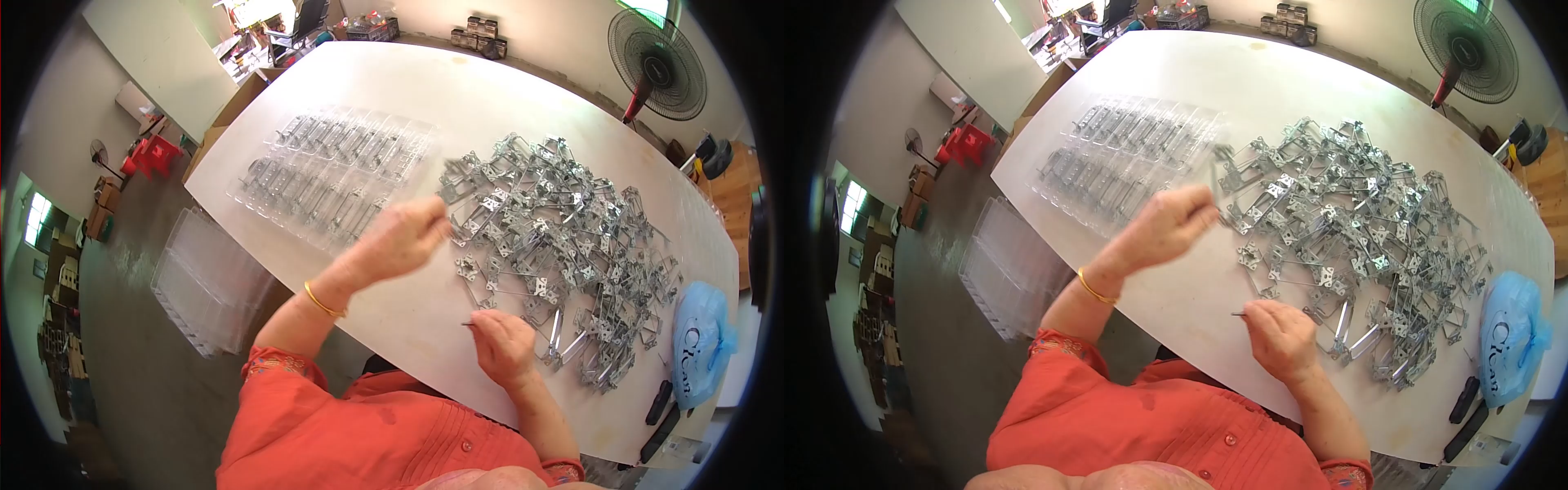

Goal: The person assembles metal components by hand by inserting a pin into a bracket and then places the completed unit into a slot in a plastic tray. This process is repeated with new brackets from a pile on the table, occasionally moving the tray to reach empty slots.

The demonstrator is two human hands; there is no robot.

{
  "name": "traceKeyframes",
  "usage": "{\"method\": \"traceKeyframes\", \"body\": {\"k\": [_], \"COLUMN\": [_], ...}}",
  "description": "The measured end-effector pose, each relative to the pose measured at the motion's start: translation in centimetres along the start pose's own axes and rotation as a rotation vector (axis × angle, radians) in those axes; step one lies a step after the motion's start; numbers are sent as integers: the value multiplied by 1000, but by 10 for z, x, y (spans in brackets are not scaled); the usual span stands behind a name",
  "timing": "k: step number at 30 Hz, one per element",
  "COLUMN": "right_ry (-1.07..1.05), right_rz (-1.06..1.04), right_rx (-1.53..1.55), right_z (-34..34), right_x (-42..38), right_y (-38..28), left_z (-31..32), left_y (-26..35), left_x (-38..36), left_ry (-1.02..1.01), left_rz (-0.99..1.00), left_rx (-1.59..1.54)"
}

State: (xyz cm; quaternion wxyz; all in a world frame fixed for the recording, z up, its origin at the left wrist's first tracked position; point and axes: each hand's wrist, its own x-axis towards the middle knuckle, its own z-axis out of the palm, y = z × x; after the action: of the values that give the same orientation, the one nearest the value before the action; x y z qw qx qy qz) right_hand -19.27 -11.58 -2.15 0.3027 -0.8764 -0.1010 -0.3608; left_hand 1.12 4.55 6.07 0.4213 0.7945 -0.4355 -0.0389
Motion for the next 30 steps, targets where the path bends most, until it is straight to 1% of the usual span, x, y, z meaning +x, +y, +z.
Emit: {"method": "traceKeyframes", "body": {"k": [1,3,4,6,7,9,10,11,12,13,14,16,17,19,22,26,28,30], "right_ry": [-56,-60,-77,-82,-97,-108,-127,-147,-146,-157,-168,-178,-188,-191,-198,-213,-212,-211], "right_rz": [-17,2,-8,-16,-15,-13,-10,-8,-9,-20,-32,-31,-30,-26,-21,-15,-22,-26], "right_rx": [46,60,76,88,75,59,60,60,58,70,82,91,103,98,95,88,89,91], "right_z": [3,8,9,8,6,4,4,5,6,8,8,7,7,7,5,5,5,5], "right_x": [-2,-6,-7,-6,-5,-5,-5,-6,-6,-7,-8,-7,-7,-7,-5,-6,-5,-6], "right_y": [-1,-2,-1,-1,-2,-2,-1,-1,0,1,2,2,1,1,1,2,3,3], "left_z": [-11,-36,-46,-65,-71,-77,-79,-79,-78,-78,-78,-75,-74,-71,-71,-72,-68,-63], "left_y": [-4,-14,-16,-21,-31,-60,-63,-73,-87,-91,-94,-93,-96,-106,-116,-117,-113,-117], "left_x": [7,22,30,47,54,66,73,79,85,89,93,100,104,113,121,127,130,131], "left_ry": [75,90,83,31,26,-79,-130,-129,-176,-222,-221,-334,-334,-425,-475,-455,-494,-481], "left_rz": [30,-61,-54,-285,-277,-204,-246,-243,-203,-163,-161,-199,-198,-191,-243,-263,-300,-268], "left_rx": [130,273,278,385,389,489,479,480,507,533,531,560,559,707,716,723,737,735]}}
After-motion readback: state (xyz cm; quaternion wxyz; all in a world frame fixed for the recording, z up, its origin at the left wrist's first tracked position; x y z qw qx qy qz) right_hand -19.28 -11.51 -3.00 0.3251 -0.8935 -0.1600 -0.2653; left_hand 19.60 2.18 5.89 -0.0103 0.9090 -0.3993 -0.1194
